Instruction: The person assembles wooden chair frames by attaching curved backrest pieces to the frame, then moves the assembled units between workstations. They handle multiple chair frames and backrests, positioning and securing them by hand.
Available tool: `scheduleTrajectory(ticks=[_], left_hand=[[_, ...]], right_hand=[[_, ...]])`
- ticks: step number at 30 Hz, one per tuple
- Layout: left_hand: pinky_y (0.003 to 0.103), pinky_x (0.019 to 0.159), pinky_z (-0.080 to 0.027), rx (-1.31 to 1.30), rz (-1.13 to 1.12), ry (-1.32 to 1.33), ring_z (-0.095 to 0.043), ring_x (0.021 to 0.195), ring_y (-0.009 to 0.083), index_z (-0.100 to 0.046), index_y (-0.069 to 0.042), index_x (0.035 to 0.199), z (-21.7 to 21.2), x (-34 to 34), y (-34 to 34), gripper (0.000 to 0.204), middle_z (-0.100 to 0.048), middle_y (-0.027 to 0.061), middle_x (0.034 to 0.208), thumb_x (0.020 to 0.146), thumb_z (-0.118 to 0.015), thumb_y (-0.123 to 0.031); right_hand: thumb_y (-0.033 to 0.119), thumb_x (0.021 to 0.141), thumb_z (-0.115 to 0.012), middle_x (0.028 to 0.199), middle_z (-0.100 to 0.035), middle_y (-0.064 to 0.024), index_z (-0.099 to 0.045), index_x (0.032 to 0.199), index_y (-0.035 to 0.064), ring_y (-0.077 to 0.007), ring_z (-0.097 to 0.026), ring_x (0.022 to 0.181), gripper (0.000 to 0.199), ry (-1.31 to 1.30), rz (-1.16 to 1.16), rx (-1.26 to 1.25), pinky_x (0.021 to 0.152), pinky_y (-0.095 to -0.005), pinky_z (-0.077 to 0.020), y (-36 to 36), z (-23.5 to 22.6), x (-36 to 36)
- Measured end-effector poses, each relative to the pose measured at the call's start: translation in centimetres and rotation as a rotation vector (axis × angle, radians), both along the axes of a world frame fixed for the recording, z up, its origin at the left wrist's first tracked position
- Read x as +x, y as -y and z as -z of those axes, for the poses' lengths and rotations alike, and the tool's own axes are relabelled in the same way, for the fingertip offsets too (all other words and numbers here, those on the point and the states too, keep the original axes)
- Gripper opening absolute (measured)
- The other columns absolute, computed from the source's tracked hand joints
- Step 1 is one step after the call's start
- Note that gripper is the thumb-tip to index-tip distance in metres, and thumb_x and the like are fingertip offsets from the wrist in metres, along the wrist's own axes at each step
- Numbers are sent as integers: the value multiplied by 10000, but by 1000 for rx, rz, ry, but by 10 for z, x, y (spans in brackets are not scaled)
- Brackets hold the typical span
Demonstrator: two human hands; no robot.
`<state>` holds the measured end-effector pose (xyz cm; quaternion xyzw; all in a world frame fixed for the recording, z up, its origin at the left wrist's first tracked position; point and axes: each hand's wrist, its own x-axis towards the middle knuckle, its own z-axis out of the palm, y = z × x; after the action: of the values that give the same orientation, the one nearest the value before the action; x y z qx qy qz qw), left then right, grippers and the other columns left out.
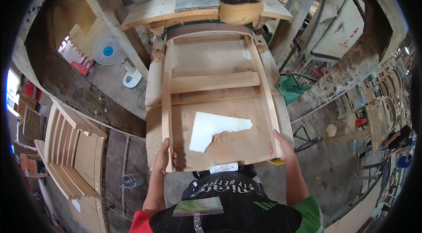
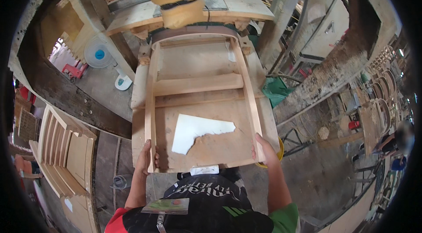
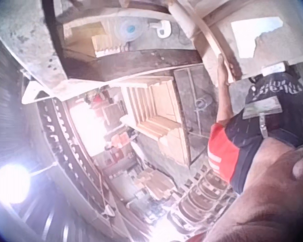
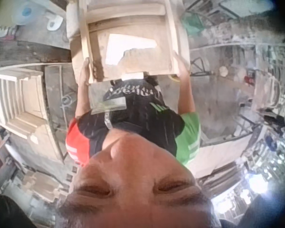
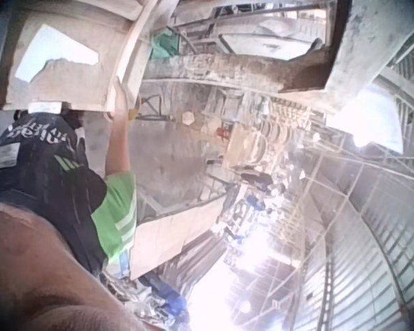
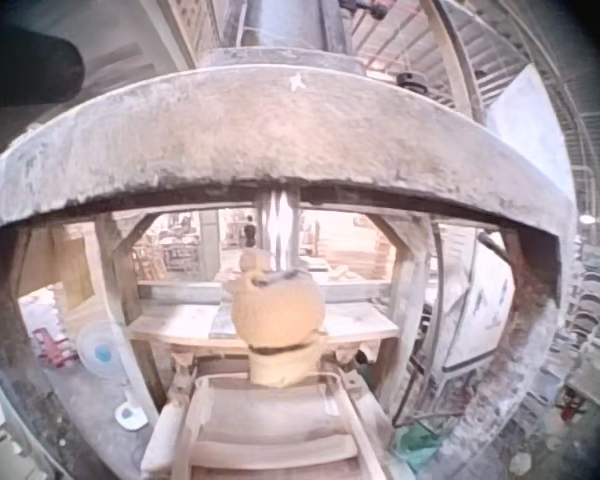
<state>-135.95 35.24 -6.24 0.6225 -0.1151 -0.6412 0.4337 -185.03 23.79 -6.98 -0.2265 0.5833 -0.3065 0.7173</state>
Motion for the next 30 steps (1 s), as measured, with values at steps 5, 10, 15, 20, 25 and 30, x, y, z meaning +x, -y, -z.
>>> scheduleTrajectory(ticks=[5,10,15,20,25,30], left_hand=[[322,446,-445,-48,-3,11,-528,489,154,-593,-116,1081,2,-1,-3,636,-560,11,655,990,-496,-738],[319,451,-444,-30,-13,-23,-534,485,156,-589,-118,1088,0,4,-10,632,-564,20,656,985,-513,-736],[299,442,-432,-18,-29,-8,-530,476,149,-592,-115,1104,-5,1,-29,639,-570,30,655,981,-523,-738],[275,425,-413,-5,-31,-2,-519,474,139,-583,-104,1148,-17,0,-49,650,-541,35,657,982,-530,-730],[298,434,-430,-5,-34,34,-503,442,144,-580,-60,1179,-32,-2,-64,704,-526,25,637,999,-493,-735],[303,429,-420,8,-41,43,-494,437,149,-572,-47,1174,-39,-8,-79,699,-513,28,632,1017,-470,-720]], right_hand=[[553,1002,-638,704,-613,-76,-611,1096,56,-230,-589,521,507,9,-18,-4,486,-372,-477,-1,-3,0],[566,1004,-628,710,-611,-76,-600,1178,16,-221,-586,525,578,-8,-45,-20,497,-374,-483,-9,-2,-2],[569,1011,-614,711,-613,-74,-587,1204,-2,-204,-587,515,604,-1,-37,-1,484,-349,-490,-29,-6,-3],[576,1013,-608,700,-614,-73,-586,1196,1,-190,-593,502,604,-13,-45,-59,466,-332,-499,-58,-9,-11],[575,1009,-616,698,-618,-71,-589,1182,8,-186,-600,503,593,-22,-28,-53,467,-327,-505,-74,-23,-11],[598,1016,-581,711,-631,-79,-570,1227,-13,-199,-615,519,646,-84,-49,-9,492,-336,-518,-87,-34,-22]])
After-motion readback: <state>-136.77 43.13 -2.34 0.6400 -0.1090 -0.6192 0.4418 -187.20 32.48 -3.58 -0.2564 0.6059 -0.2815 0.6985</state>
